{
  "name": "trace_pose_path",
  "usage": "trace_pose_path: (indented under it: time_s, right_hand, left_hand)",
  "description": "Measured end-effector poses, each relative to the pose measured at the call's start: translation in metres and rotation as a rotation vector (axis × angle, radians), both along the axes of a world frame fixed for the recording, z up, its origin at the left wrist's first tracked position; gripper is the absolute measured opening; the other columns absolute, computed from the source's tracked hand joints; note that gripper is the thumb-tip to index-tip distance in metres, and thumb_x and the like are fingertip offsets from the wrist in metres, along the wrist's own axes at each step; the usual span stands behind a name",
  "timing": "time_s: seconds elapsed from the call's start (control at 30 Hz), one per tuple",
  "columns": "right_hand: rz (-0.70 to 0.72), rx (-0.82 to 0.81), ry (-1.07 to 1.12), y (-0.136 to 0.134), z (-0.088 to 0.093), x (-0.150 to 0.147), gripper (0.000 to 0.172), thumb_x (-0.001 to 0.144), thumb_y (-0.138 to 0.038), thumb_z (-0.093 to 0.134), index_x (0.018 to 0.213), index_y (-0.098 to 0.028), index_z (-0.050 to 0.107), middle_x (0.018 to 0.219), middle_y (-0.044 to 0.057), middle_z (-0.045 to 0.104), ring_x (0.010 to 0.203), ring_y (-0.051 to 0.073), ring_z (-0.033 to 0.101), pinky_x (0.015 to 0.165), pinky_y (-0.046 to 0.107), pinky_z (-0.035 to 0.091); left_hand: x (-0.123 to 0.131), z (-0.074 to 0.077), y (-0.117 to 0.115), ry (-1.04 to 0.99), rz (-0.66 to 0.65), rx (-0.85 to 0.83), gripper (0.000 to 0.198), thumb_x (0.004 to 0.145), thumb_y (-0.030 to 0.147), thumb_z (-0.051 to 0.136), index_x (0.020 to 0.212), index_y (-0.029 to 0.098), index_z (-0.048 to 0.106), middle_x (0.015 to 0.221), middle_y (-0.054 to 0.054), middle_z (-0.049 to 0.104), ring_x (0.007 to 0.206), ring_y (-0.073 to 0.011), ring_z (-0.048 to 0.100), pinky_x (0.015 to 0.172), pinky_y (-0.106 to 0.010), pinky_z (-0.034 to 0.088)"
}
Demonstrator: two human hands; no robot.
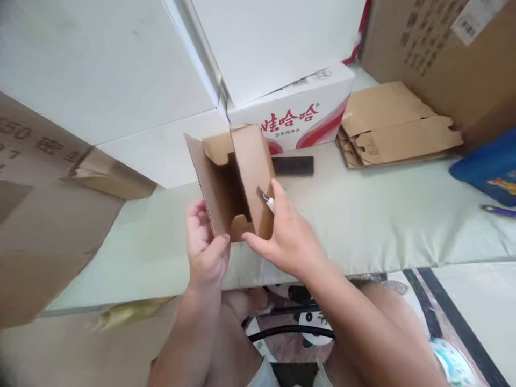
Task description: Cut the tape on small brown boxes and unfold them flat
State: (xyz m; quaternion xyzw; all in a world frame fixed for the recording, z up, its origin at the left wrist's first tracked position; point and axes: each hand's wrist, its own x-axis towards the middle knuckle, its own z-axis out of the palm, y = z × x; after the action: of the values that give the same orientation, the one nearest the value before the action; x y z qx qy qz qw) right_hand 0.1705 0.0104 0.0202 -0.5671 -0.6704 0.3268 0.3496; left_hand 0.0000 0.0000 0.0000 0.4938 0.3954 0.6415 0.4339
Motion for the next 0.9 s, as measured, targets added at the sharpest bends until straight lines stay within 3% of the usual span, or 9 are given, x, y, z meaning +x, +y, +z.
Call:
trace_pose_path:
  time_s: [0.13,0.27,0.37,0.67,0.8,0.9]
  right_hand:
    - [-0.031,0.034,0.126,0.005,0.002,0.009,0.075,0.078,-0.032,0.065,0.149,-0.025,0.041,0.149,0.015,0.060,0.133,0.036,0.063,0.105,0.056,0.055]
    - [-0.109,0.027,0.329,0.008,0.007,0.019,0.044,0.082,-0.029,0.062,0.125,-0.027,0.053,0.121,0.009,0.076,0.114,0.028,0.074,0.098,0.051,0.060]
    - [-0.138,0.018,0.366,0.008,0.010,0.021,0.040,0.081,-0.030,0.066,0.119,-0.027,0.054,0.117,0.008,0.078,0.109,0.028,0.075,0.095,0.051,0.061]
    - [-0.131,0.007,0.394,0.008,0.009,0.021,0.044,0.077,-0.033,0.070,0.118,-0.026,0.055,0.115,0.009,0.077,0.109,0.028,0.075,0.093,0.051,0.062]
    - [-0.096,0.047,0.337,0.006,0.009,0.020,0.045,0.079,-0.035,0.071,0.120,-0.025,0.056,0.118,0.010,0.076,0.110,0.028,0.074,0.092,0.049,0.062]
    - [-0.077,0.129,0.250,0.004,0.011,0.019,0.045,0.081,-0.037,0.071,0.121,-0.023,0.057,0.120,0.010,0.074,0.111,0.028,0.073,0.093,0.049,0.061]
  left_hand:
    - [0.002,-0.001,0.001,-0.017,0.070,0.007,0.068,0.070,0.005,0.065,0.130,0.035,0.056,0.145,-0.002,0.053,0.136,-0.0226,0.054,0.106,-0.033,0.051]
    - [-0.004,0.001,0.005,0.010,0.133,0.020,0.068,0.066,0.004,0.066,0.126,0.036,0.058,0.126,-0.001,0.061,0.111,-0.0175,0.062,0.081,-0.025,0.054]
    - [-0.006,0.002,0.006,0.042,0.124,0.037,0.066,0.066,0.007,0.069,0.125,0.035,0.057,0.127,-0.002,0.060,0.110,-0.0195,0.062,0.078,-0.027,0.053]
    - [-0.008,-0.001,0.008,0.115,0.100,0.079,0.065,0.072,0.012,0.071,0.130,0.036,0.053,0.132,-0.003,0.057,0.116,-0.0220,0.060,0.089,-0.033,0.054]
    - [-0.009,-0.001,0.005,0.141,0.070,0.072,0.069,0.073,0.009,0.066,0.134,0.037,0.049,0.132,-0.003,0.056,0.117,-0.0222,0.060,0.092,-0.034,0.054]
    - [-0.008,0.000,0.001,0.176,0.037,0.096,0.074,0.072,0.005,0.064,0.137,0.038,0.047,0.144,-0.004,0.050,0.130,-0.0242,0.055,0.100,-0.037,0.053]
